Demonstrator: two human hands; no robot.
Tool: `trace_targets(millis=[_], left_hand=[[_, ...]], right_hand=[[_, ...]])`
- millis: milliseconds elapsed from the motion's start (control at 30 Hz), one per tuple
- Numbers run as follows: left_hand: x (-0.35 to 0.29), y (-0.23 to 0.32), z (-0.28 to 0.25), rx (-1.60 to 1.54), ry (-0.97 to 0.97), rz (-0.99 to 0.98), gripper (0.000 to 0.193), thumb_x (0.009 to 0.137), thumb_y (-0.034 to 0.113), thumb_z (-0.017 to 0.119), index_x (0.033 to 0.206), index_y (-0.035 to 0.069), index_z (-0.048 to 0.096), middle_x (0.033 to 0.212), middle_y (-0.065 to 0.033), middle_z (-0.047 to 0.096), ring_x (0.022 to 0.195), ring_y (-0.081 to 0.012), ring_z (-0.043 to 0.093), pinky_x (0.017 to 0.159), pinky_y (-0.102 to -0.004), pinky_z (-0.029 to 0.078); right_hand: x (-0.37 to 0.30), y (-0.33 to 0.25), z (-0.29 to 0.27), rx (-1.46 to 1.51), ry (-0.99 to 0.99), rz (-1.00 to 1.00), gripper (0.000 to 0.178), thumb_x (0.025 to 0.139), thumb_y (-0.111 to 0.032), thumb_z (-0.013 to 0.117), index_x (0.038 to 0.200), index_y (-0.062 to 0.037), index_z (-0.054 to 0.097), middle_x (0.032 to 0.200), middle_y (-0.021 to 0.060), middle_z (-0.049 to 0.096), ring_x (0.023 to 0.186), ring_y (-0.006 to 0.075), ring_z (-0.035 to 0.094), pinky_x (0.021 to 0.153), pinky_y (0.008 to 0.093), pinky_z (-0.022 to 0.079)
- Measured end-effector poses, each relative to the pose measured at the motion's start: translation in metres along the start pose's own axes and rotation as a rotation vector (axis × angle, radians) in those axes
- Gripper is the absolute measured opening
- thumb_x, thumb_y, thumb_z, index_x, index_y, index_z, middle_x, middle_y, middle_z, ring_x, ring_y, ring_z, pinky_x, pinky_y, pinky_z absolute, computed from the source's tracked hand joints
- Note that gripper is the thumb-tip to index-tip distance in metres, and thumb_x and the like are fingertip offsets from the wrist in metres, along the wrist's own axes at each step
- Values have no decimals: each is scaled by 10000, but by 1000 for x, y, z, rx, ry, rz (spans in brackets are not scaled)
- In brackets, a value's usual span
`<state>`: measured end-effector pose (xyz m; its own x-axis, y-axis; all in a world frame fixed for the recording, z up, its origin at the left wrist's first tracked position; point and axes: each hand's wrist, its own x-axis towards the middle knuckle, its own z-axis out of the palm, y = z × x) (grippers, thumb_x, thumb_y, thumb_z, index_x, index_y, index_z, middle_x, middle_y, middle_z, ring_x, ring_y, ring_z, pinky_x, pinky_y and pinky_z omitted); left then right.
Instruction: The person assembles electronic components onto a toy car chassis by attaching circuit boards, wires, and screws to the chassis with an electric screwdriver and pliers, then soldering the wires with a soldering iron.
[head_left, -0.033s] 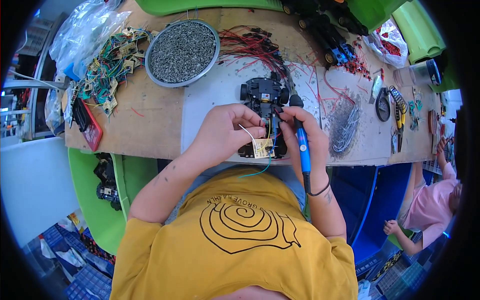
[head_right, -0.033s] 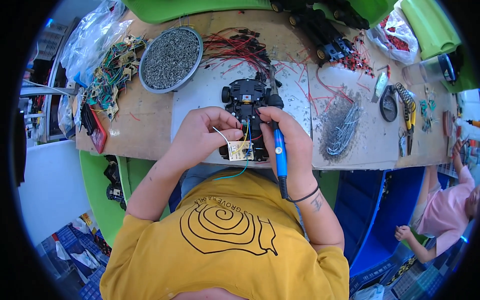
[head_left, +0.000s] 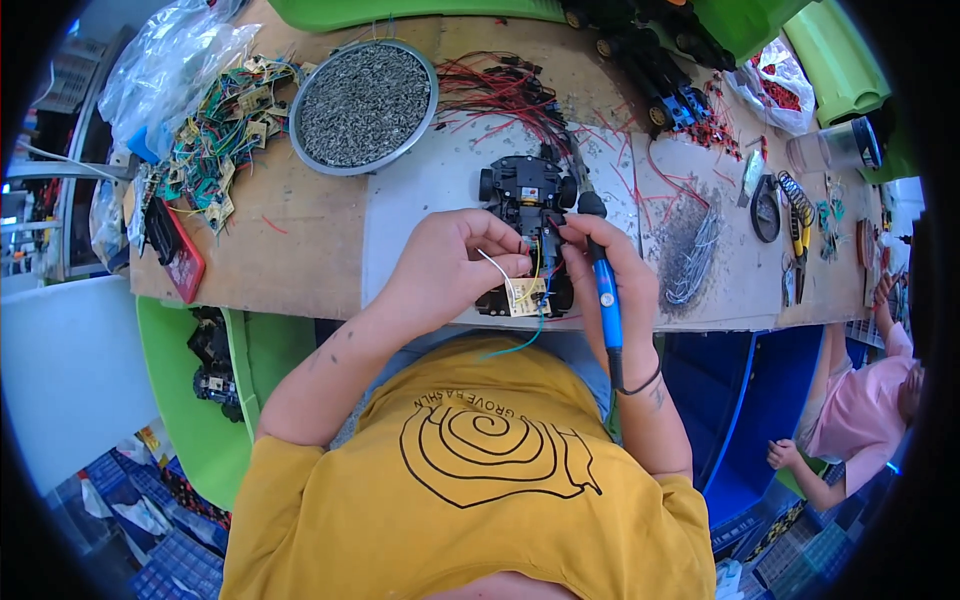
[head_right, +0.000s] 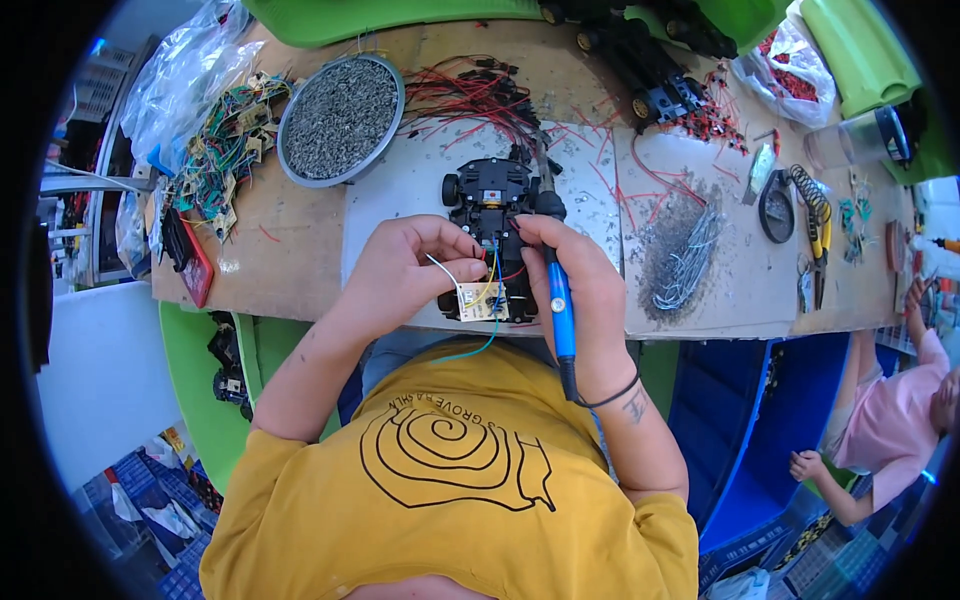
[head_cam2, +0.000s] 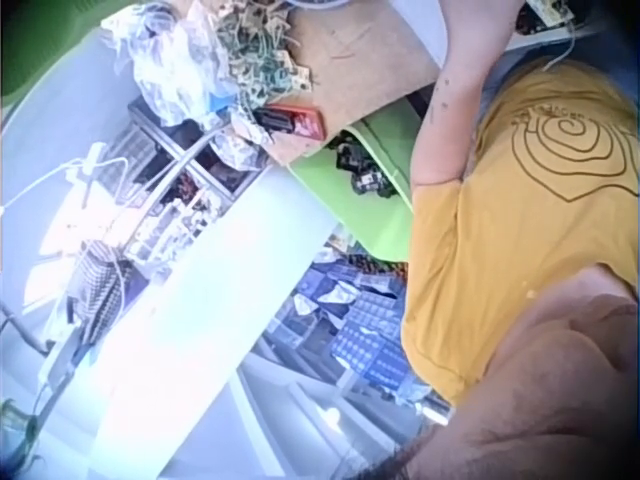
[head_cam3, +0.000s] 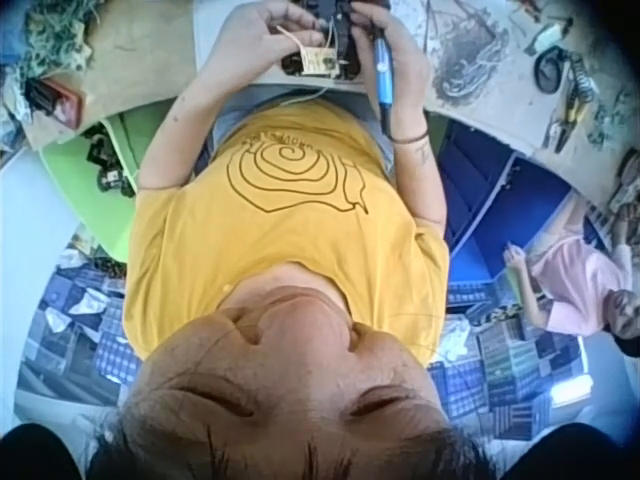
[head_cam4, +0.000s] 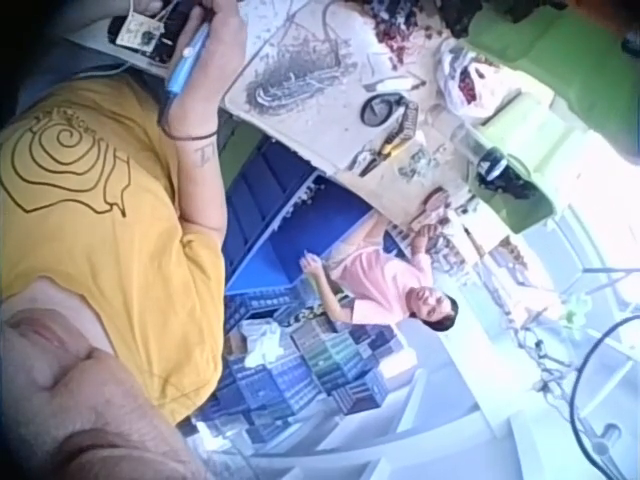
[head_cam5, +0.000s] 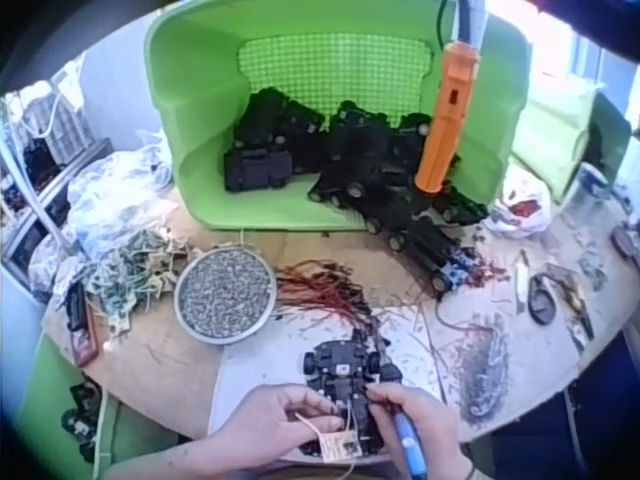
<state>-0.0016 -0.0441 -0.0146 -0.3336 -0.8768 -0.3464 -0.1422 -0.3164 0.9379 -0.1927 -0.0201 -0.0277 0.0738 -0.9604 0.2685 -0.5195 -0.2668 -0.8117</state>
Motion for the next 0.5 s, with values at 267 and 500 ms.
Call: trace_targets(millis=[267, 500], left_hand=[[0, 4, 7, 93, 74, -43, 138, 770, 61, 721, 871, -15, 664, 781, -52, 676, 702, -75, 602, 644, -218, 477], [-2, 1, 7, 30, 87, -78, 136, 780, 63, 719, 873, -20, 666, 789, -49, 676, 704, -74, 601, 652, -218, 477]], right_hand=[[-8, -28, -36, -41, 120, -164, 365, 712, -88, 768, 1052, -12, 660, 751, 106, 635, 661, 234, 589, 602, 303, 463], [-24, -41, -54, -15, 87, -64, 256, 640, -1, 711, 890, -15, 656, 680, 96, 623, 546, 209, 562, 521, 288, 429]])
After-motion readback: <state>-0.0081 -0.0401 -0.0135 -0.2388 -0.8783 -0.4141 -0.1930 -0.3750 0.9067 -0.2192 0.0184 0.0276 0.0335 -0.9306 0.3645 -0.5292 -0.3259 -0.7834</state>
